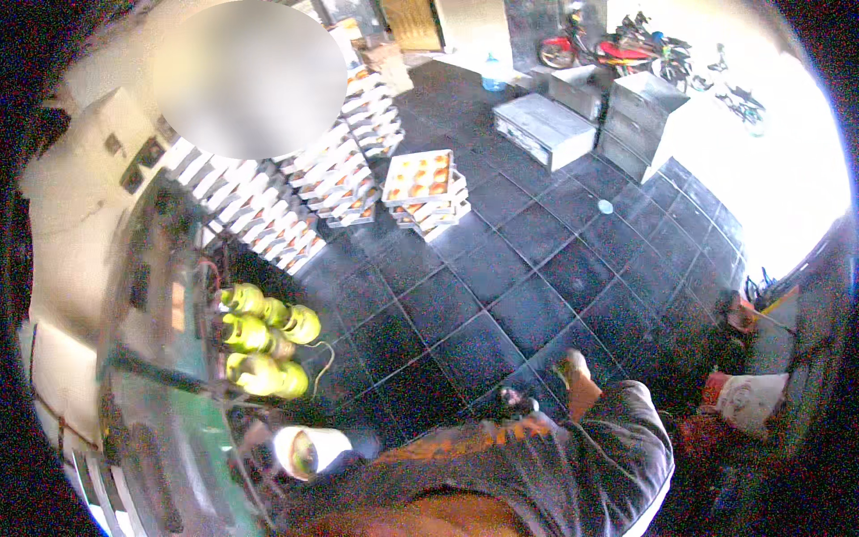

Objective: The person, wearing gloves, opens the door of a large oven and retrieves several trays of baked rolls, placing them on a cooling rack.

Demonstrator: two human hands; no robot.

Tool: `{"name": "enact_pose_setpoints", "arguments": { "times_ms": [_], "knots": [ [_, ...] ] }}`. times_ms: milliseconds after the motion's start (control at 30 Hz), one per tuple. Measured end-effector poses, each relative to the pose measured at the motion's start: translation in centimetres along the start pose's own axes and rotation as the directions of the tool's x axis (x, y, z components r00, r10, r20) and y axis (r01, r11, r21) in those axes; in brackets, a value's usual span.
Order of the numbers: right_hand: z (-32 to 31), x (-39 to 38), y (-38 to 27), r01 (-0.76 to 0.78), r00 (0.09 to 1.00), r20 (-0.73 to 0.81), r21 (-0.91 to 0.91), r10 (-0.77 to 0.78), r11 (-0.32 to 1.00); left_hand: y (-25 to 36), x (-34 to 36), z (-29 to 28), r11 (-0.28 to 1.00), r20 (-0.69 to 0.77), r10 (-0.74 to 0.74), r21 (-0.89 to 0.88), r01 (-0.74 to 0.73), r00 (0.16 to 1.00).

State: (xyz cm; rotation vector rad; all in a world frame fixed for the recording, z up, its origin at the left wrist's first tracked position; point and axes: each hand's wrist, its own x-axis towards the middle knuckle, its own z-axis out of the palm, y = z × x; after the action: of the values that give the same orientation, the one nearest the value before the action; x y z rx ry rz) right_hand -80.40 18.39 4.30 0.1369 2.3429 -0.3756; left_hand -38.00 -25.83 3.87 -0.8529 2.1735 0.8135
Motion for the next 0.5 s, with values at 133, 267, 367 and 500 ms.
{"name": "enact_pose_setpoints", "arguments": {
  "times_ms": [133,267,367,500],
  "knots": [
    [-9.7,4.0,1.8,0.169,0.970,-0.222,0.344,-0.095,0.924,11.1,9.0,-5.4,0.979,-0.067,0.197,0.068,-0.193,0.978],
    [-15.0,10.6,3.6,0.127,0.974,-0.217,0.302,-0.061,0.945,21.0,17.4,-11.3,0.944,-0.166,0.329,0.091,-0.318,0.930],
    [-17.8,16.5,7.2,0.347,0.922,-0.044,-0.351,-0.385,0.870,26.8,24.9,-14.3,0.832,-0.256,0.545,0.287,-0.475,0.799],
    [-20.6,18.9,6.7,-0.047,0.997,-0.062,0.072,0.052,0.996,33.3,33.3,-18.9,0.873,0.142,0.302,0.355,-0.333,0.943]
  ]
}}
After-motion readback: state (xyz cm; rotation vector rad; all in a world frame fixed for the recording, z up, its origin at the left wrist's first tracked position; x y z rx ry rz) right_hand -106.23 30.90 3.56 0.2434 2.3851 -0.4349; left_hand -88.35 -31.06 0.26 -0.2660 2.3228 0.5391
